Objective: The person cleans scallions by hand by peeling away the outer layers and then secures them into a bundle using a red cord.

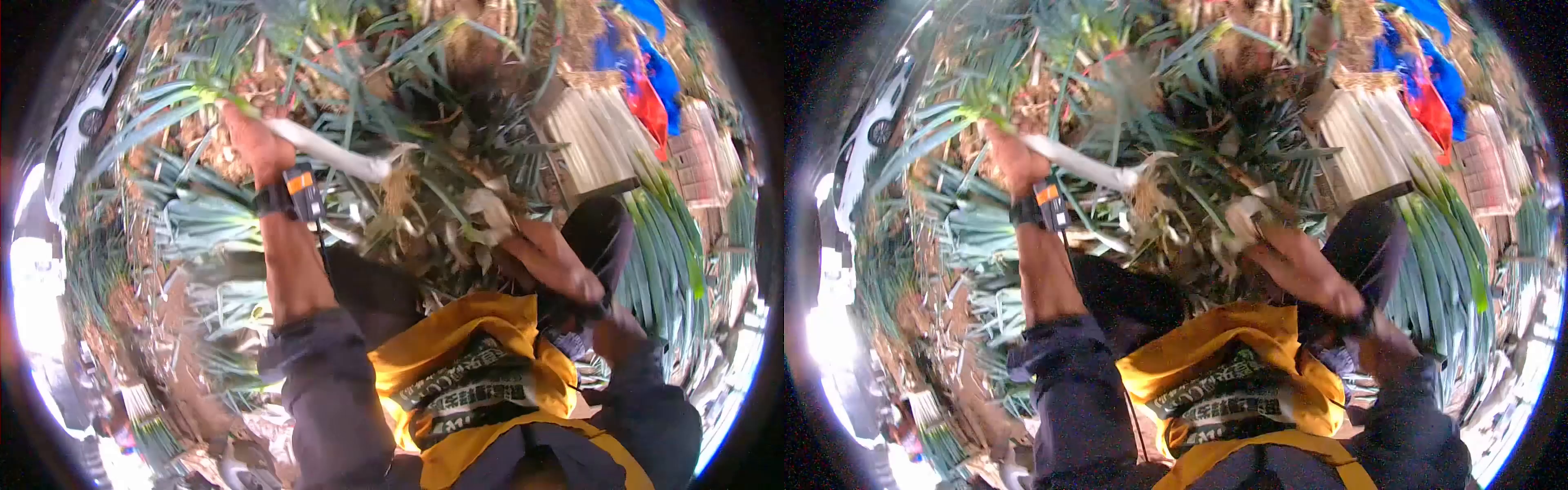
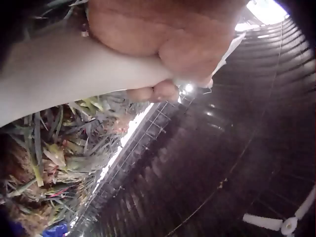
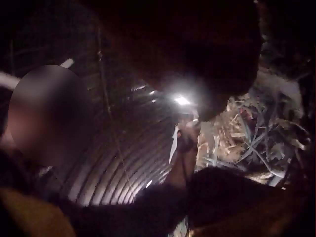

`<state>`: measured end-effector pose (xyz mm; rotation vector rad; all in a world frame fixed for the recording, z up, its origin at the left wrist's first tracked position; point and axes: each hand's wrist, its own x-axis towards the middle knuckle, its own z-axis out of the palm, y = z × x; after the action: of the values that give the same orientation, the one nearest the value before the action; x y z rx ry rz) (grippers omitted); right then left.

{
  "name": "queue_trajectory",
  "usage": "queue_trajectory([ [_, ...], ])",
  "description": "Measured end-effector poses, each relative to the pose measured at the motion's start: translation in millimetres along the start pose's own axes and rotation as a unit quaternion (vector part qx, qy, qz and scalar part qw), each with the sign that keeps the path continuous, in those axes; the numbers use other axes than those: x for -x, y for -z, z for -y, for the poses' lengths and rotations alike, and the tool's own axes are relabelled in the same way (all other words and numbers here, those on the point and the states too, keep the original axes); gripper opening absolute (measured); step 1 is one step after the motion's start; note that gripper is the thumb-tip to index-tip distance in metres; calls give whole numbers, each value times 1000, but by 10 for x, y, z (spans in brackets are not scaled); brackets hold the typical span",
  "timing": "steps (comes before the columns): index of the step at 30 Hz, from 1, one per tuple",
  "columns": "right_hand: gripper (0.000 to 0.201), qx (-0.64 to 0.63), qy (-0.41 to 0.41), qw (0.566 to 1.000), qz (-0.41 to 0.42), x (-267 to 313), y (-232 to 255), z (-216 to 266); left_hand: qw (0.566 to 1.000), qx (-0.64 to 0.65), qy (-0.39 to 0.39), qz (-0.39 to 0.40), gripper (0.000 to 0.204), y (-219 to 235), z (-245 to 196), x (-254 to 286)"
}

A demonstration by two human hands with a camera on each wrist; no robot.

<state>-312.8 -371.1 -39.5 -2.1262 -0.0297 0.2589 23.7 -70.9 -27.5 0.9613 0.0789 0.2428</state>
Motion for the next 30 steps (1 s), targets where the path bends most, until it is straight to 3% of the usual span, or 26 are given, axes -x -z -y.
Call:
queue_trajectory([
  [1, 27, 5, -28, 1000, 12, -77, 7, -147, 996, 38, 9, 74, 40, -69, -4, 96],
  [3, 30, 105, 161, 981, -3, -390, -140, -274, 988, 80, 13, 129, 37, -188, -80, 228],
  [6, 38, 340, 135, 924, 113, -520, -126, -42, 984, 72, 0, 161, 40, -218, -193, 283],
  [9, 44, 165, 180, 966, -89, -841, -81, 82, 980, 59, 17, 187, 51, -227, -288, 414],
  [10, 42, 137, 232, 958, -100, -976, -86, 184, 981, 23, 2, 193, 61, -264, -290, 450],
  [12, 38, 82, 326, 933, -129, -1207, -119, 435, 966, 70, 12, 247, 62, -242, -249, 386],
  [15, 33, 115, 277, 952, 64, -1394, -225, 463, 951, 120, 30, 282, 63, -226, -219, 309],
  [20, 25, 158, 337, 928, 10, -1396, -261, 410, 950, 120, 40, 285, 61, -117, -256, 236],
  [24, 18, 180, 325, 928, -32, -1062, -130, 534, 924, 202, 92, 313, 60, -94, -224, 161],
  [27, 15, 171, 316, 930, -69, -694, -107, 516, 922, 241, 97, 286, 62, -83, -234, 136],
  [30, 13, 155, 295, 939, -86, -456, 20, 369, 962, 140, 39, 230, 55, -84, -254, 159],
])
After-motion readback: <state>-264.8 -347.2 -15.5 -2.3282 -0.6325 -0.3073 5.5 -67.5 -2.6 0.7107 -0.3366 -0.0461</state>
